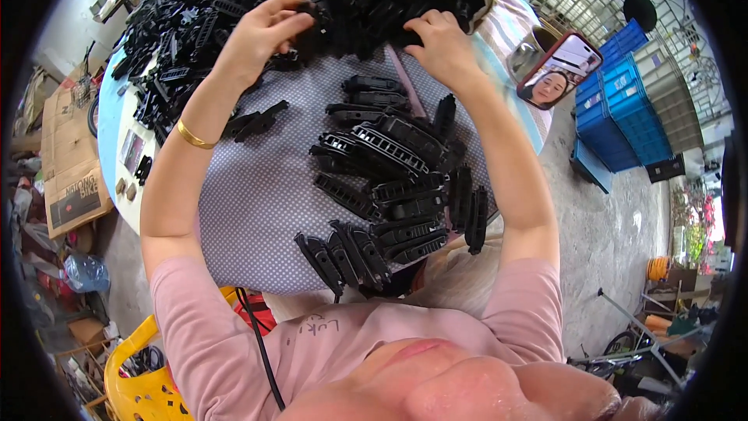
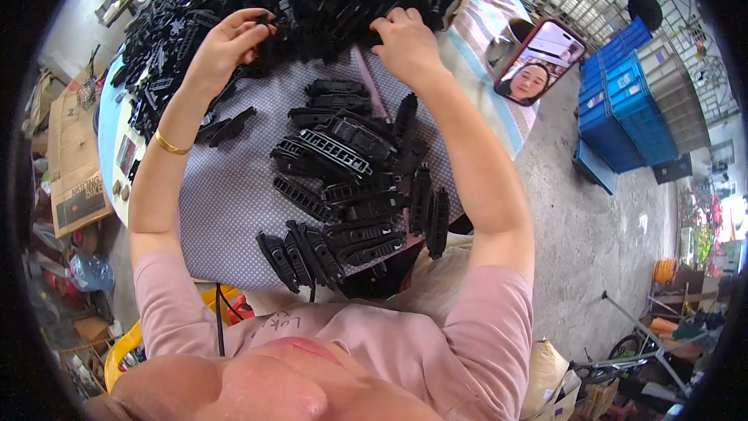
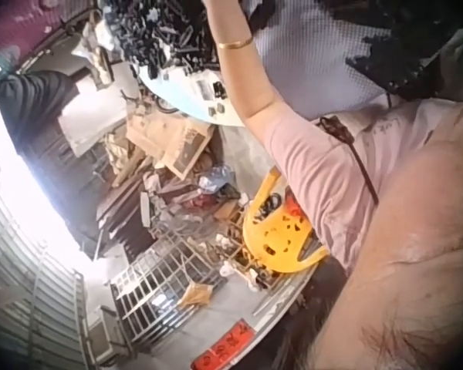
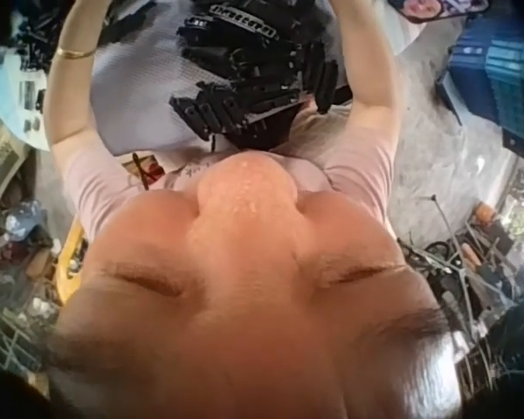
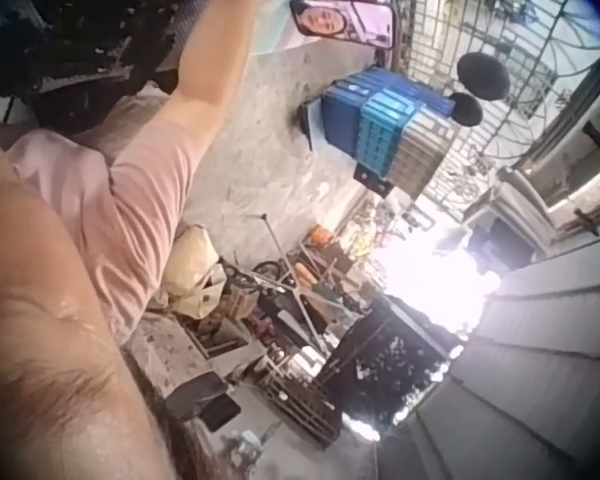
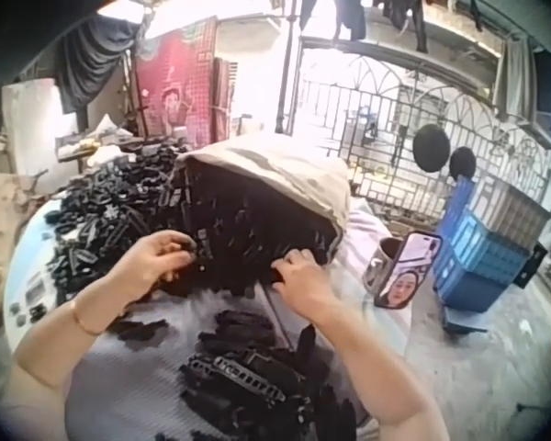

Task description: Assembling or inspecting black plastic hair claw clips at a production workbench.

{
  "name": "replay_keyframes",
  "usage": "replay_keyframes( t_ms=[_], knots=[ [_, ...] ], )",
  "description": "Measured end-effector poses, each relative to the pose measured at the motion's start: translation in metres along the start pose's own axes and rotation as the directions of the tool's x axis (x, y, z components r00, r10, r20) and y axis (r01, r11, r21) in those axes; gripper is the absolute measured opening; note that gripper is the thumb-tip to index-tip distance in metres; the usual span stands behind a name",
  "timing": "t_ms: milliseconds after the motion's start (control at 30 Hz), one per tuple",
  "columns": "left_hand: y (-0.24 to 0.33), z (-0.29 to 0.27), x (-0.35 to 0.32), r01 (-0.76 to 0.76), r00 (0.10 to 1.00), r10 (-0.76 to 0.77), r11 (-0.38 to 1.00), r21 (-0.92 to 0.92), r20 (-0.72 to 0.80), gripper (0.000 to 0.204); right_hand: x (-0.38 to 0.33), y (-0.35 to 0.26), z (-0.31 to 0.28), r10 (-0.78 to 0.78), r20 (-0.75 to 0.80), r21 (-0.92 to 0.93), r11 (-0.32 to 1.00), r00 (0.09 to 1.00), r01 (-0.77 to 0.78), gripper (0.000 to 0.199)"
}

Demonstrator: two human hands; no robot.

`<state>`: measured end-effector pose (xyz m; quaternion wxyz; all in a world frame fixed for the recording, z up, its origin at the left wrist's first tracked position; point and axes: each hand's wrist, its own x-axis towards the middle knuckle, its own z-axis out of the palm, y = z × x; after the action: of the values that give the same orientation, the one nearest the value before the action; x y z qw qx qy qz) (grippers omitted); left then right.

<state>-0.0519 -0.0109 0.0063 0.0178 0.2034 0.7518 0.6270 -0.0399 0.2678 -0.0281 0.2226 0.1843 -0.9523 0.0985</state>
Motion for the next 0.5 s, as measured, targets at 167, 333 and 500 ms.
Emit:
replay_keyframes(
  t_ms=[167,333,500],
  knots=[
    [-0.019,-0.018,0.014,0.157,0.98,-0.194,0.867,-0.472,-0.03,0.025,-0.001,0.002,0.002,0.006,-0.019,-0.023,1.0,1.0,-0.006,0.031],
    [-0.012,-0.008,0.007,0.234,0.954,-0.298,0.804,-0.547,-0.029,0.025,0.001,0.0,0.007,0.017,0.007,0.03,0.999,1.0,-0.017,0.032],
    [-0.006,0.016,0.0,0.206,0.978,-0.16,0.856,-0.474,0.135,0.031,0.005,0.004,0.005,-0.069,-0.247,0.144,0.984,0.966,0.107,0.022]
  ],
)
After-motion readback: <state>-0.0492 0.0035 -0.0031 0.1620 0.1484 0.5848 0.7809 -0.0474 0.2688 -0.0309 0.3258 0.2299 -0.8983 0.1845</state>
